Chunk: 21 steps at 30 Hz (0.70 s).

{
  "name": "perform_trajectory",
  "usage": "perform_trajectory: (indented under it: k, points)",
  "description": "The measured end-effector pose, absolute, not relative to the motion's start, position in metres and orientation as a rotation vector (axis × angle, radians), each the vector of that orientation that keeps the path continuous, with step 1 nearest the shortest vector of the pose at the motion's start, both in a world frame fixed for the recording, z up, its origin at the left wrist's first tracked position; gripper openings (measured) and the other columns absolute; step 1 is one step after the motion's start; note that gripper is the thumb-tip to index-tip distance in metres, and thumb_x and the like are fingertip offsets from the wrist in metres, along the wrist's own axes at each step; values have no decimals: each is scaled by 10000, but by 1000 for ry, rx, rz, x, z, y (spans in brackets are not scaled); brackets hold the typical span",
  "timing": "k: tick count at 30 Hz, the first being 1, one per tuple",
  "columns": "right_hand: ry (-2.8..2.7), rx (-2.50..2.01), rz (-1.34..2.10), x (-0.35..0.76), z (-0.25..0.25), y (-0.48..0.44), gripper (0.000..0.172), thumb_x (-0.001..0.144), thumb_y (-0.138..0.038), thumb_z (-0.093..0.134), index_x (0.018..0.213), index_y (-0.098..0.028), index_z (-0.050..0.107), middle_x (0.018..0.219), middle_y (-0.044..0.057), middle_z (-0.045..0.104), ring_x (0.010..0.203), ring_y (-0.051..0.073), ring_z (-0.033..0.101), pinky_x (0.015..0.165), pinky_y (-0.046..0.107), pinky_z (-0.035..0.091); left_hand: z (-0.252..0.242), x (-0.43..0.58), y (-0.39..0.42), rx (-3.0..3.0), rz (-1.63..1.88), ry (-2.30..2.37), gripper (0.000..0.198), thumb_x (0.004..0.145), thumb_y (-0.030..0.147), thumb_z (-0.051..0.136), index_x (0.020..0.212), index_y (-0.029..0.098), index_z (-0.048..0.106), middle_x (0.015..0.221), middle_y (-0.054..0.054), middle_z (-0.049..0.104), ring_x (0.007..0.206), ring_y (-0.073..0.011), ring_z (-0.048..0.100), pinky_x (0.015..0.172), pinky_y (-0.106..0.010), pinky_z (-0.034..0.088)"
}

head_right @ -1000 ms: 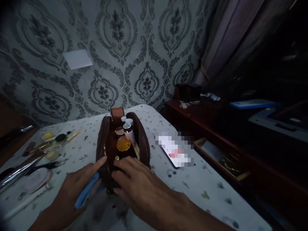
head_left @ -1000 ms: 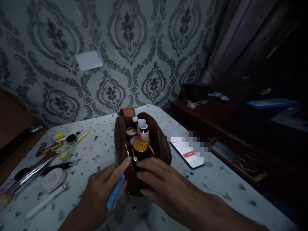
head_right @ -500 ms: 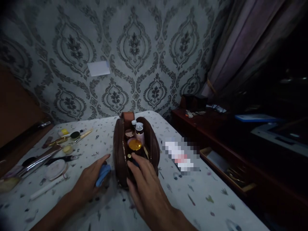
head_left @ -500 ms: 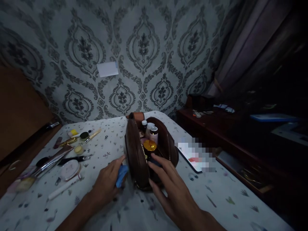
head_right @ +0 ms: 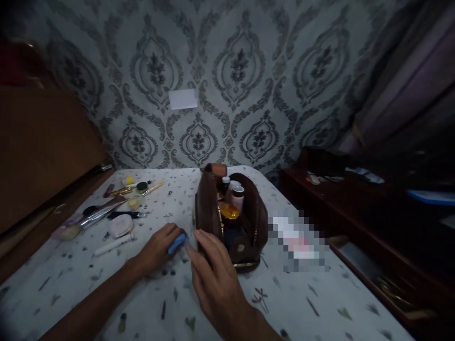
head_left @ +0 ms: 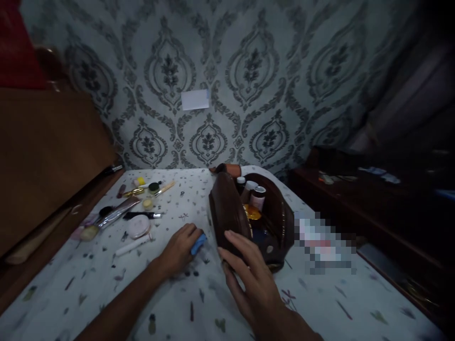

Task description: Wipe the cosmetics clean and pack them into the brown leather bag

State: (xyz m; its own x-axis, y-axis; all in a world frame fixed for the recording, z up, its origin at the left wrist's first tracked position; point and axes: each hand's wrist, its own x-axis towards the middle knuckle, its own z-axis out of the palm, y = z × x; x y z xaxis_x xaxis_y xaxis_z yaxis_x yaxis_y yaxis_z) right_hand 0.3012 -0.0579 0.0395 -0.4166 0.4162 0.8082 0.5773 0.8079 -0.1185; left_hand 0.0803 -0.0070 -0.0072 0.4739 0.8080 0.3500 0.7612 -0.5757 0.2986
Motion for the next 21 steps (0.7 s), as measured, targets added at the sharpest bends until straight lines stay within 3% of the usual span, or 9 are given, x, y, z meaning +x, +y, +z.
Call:
perform_trajectory:
  k: [6,11,15,21]
  points:
    - [-2186,-603,-85,264,35,-47,296,866,-12,487,1094,-164,598,1301,178,580,1274,287,519,978,481,543,3,58,2,2487,814,1597,188,839,103,513,974,215,579,929,-46,580,882,-196,553,785,-305,471]
    - [-2241,-624,252,230,24,-42,259,863,-39,488,1032,-192,610,1245,155,606,1194,268,576,927,451,567,27,8,14,2305,791,2143,144,894,174,496,982,214,602,984,-53,631,957,-203,589,860,-306,473]
    - [-2199,-675,510,208,4,-41,268,850,-57,495,1017,-214,635,1191,123,637,1144,250,612,930,439,558,41,-55,12,1999,793,2585,262,918,175,418,1129,138,570,1184,-173,601,1135,-305,547,949,-406,441]
    - [-2133,-677,718,197,-23,-39,227,836,-71,504,931,-201,664,1063,106,674,1029,240,650,862,404,562,31,-105,1,1593,472,2927,286,893,209,456,1142,112,558,1129,-221,640,1123,-359,564,892,-447,459]
